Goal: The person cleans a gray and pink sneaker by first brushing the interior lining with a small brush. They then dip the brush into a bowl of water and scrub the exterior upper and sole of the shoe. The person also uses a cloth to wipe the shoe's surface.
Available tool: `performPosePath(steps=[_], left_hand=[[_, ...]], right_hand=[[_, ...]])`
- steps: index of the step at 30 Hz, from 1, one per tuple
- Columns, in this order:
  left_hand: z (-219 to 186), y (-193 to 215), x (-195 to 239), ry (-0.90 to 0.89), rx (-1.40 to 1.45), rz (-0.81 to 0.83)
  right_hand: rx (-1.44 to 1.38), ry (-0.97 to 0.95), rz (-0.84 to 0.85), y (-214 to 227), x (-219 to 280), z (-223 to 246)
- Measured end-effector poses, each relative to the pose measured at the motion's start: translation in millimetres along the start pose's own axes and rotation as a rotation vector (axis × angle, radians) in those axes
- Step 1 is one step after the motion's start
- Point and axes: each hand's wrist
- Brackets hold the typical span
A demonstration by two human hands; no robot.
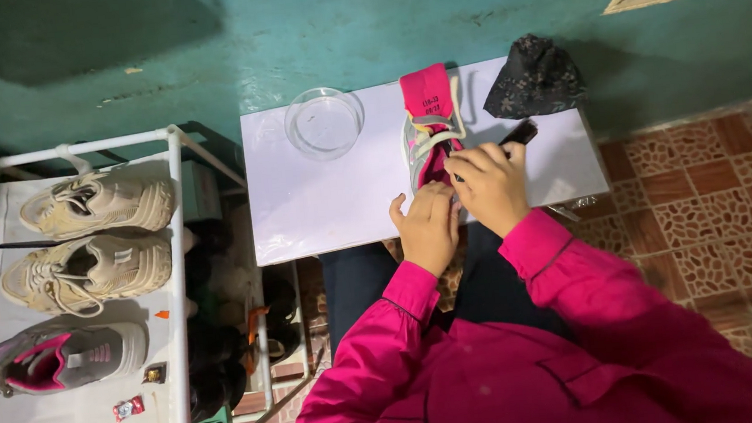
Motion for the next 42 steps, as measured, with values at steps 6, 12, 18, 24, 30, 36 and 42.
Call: performPosePath(steps=[6, 12, 18, 24, 30, 36, 42], left_hand=[[-1.0, -1.3, 3.2, 0.006, 0.0, 0.011], [-2.6, 2.1, 2.9, 0.019, 0.004, 0.026], [-0.6, -2.4, 2.9, 0.008, 0.008, 0.024], [-3.5, 0.0, 5.4, 0.012, 0.003, 0.021], [-4.9, 2.5, -0.3, 0.012, 0.0, 0.017], [-3.3, -0.2, 1.3, 0.004, -0.025, 0.012], [-9.3, 8.0, -1.2, 0.0, 0.015, 0.026]], right_hand=[[-0.063, -0.033, 0.025, 36.7, -24.0, 11.8], [-0.043, -0.059, 0.035, 15.9, -15.5, 1.9], [-0.01, -0.087, 0.047, 3.1, -8.9, -12.4], [-0.044, -0.098, 0.043, 35.1, -15.8, 4.5], [-0.074, -0.129, 0.088, 3.3, 5.4, -11.5], [-0.143, -0.111, 0.049, 25.3, -9.1, -0.4], [-0.115, -0.123, 0.085, 15.5, -1.9, -4.5]])
Point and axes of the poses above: each hand's wrist, its own x-axis away from the middle knuckle, its own y-axis out of the back of the hand, z = x × y, and after that the axes turned 6 degrees about y, right-handed
